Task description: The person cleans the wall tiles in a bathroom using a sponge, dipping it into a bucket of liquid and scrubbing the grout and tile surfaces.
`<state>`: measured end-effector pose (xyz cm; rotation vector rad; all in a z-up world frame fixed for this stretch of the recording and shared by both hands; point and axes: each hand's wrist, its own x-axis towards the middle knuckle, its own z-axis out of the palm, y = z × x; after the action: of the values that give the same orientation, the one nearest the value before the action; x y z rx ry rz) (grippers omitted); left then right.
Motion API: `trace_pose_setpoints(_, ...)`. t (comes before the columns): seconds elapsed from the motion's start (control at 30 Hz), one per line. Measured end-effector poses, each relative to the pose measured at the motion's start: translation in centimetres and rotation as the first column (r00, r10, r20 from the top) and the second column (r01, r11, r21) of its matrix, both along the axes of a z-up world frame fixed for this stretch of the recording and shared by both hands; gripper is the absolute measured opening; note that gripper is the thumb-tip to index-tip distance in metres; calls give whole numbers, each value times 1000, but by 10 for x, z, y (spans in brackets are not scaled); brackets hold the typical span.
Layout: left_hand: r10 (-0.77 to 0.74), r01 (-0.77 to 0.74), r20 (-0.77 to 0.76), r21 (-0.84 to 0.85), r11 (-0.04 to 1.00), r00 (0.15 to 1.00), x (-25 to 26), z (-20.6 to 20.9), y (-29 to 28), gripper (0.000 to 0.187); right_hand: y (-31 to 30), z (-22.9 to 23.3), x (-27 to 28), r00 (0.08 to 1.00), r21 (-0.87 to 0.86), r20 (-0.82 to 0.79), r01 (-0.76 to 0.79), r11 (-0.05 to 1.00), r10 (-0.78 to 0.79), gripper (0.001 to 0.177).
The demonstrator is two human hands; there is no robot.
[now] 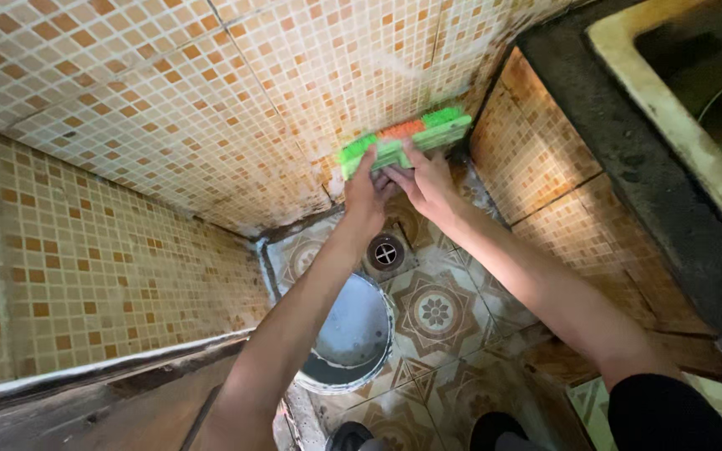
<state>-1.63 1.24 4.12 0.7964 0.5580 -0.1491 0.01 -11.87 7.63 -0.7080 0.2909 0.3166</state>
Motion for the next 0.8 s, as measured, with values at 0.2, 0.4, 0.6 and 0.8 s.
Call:
trace_pose_setpoints(0.2,-79,79,3,-20,997,997,-1,-88,24,50,6,-88,14,985,-178,-147,-118,977,92,39)
trace_pose_setpoints(0.4,-46,30,-247,-68,997,968,27,-196,33,32,15,-213,24,941,-285,-300,-245,927,156,47)
trace_pose_setpoints(0.6,-89,55,-262,-135,989,961,28,-190,35,24,27,-225,27,952,-294,-274,-217,931,136,41)
trace_pose_setpoints(0.8,-119,108,-51,-184,977,992,25,-125,38,40,8,-100,2,954,-96,135,-256,962,268,30)
